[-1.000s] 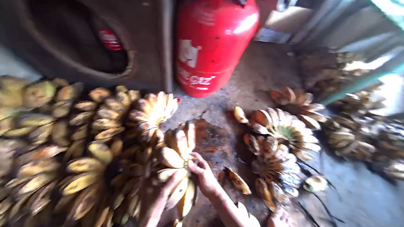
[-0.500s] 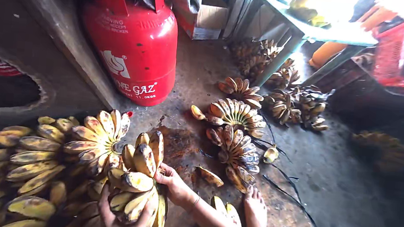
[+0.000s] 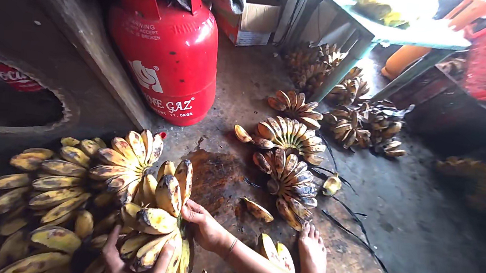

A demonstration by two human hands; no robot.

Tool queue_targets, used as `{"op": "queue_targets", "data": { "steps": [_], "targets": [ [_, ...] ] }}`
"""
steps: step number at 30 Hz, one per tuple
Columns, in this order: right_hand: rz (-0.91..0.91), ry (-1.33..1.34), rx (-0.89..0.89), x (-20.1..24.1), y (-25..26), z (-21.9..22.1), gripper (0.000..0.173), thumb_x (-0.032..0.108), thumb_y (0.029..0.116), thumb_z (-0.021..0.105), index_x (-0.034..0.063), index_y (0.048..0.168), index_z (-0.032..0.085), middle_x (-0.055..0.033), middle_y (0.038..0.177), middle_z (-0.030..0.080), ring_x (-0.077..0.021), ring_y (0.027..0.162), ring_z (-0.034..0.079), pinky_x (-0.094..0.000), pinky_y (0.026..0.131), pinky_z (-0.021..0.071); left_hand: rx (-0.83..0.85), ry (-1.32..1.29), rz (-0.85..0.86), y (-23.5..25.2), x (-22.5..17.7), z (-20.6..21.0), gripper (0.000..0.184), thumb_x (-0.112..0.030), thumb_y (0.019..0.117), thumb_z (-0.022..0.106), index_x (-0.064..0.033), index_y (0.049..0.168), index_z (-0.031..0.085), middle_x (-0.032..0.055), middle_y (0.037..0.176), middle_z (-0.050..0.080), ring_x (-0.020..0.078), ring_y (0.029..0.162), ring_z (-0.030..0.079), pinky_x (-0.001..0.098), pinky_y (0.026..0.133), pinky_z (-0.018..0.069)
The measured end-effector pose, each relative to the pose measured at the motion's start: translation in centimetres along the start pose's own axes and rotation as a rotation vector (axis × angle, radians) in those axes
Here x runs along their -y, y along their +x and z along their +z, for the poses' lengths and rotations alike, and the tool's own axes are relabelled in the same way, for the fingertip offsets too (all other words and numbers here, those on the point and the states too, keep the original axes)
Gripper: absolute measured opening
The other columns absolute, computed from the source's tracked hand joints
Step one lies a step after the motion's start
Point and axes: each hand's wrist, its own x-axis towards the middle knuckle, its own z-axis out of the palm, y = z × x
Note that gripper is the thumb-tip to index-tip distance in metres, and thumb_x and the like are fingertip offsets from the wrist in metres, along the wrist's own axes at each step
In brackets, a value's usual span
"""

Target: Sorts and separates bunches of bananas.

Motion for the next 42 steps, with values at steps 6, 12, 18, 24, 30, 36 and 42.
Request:
{"op": "queue_targets", "data": {
  "steps": [6, 12, 18, 24, 30, 36, 42],
  "targets": [
    [0.025, -0.019, -0.002, -0.2, 0.1, 0.1, 0.039, 0.032, 0.1019, 0.057, 0.0070, 0.132, 0.052, -0.0081, 0.111, 0.067, -0.0148, 0.098, 0.066, -0.0355, 0.089, 0.0560, -0.028, -0.028, -0.058, -0.3, -0.2, 0.1, 0.112, -0.028, 0.0647, 0.084, 0.0079, 0.153, 0.025, 0.0278, 0.144, 0.046, 0.0135, 0.126, 0.052, 0.0259, 0.104, 0.0459],
    [0.052, 0.054, 0.016, -1.6, -0.4, 0.0, 0.043, 0.034, 0.1012, 0.059, 0.0064, 0.133, 0.051, -0.0106, 0.116, 0.067, -0.0175, 0.105, 0.066, -0.0383, 0.094, 0.0553, -0.009, 0.065, 0.010, 0.0, 0.2, -0.7, 0.111, -0.039, 0.0619, 0.084, 0.0092, 0.148, 0.034, 0.0234, 0.131, 0.056, 0.0103, 0.114, 0.058, 0.0244, 0.097, 0.0494],
    [0.053, 0.100, 0.028, -2.4, -0.5, 0.2, 0.051, 0.036, 0.0995, 0.062, 0.0067, 0.139, 0.049, -0.0112, 0.121, 0.066, -0.0183, 0.109, 0.066, -0.0385, 0.096, 0.0549, -0.013, 0.095, 0.028, -0.2, 0.8, -1.0, 0.111, -0.044, 0.0615, 0.083, 0.0085, 0.147, 0.036, 0.0200, 0.125, 0.058, 0.0115, 0.112, 0.058, 0.0260, 0.096, 0.0498],
    [0.101, -0.061, -0.061, -1.9, -0.6, 1.8, 0.057, 0.041, 0.1022, 0.056, 0.0038, 0.144, 0.046, -0.0130, 0.122, 0.067, -0.0201, 0.110, 0.067, -0.0405, 0.096, 0.0563, -0.042, 0.012, -0.090, 1.1, -0.4, -1.6, 0.100, -0.039, 0.0631, 0.085, 0.0003, 0.146, 0.046, 0.0113, 0.124, 0.063, 0.0087, 0.106, 0.063, 0.0259, 0.090, 0.0548],
    [0.105, -0.388, -0.126, 0.2, 1.5, 4.0, 0.055, 0.047, 0.1072, 0.046, 0.0057, 0.144, 0.051, -0.0100, 0.131, 0.065, -0.0181, 0.116, 0.065, -0.0370, 0.099, 0.0563, -0.100, -0.274, -0.381, 5.8, -1.5, -4.7, 0.073, -0.019, 0.0718, 0.080, -0.0062, 0.139, 0.053, 0.0094, 0.111, 0.070, 0.0161, 0.097, 0.071, 0.0352, 0.082, 0.0619],
    [0.232, -0.321, -0.212, 2.4, 2.0, 3.6, 0.052, 0.040, 0.1127, 0.028, 0.0036, 0.123, 0.064, -0.0088, 0.105, 0.073, -0.0194, 0.092, 0.071, -0.0352, 0.079, 0.0588, -0.185, -0.171, -0.408, 13.6, -3.9, -8.0, 0.067, -0.014, 0.0761, 0.086, -0.0146, 0.137, 0.057, 0.0140, 0.111, 0.069, 0.0247, 0.095, 0.070, 0.0455, 0.078, 0.0605],
    [0.267, -0.465, -0.172, 2.5, 0.5, 3.0, 0.031, 0.029, 0.1084, 0.051, 0.0040, 0.121, 0.064, -0.0090, 0.108, 0.073, -0.0189, 0.096, 0.072, -0.0342, 0.082, 0.0603, -0.255, 0.143, -0.309, 22.9, 0.0, -8.7, 0.088, -0.029, 0.0651, 0.089, -0.0113, 0.143, 0.053, 0.0236, 0.131, 0.060, 0.0393, 0.121, 0.058, 0.0627, 0.096, 0.0485]
  ]
}}
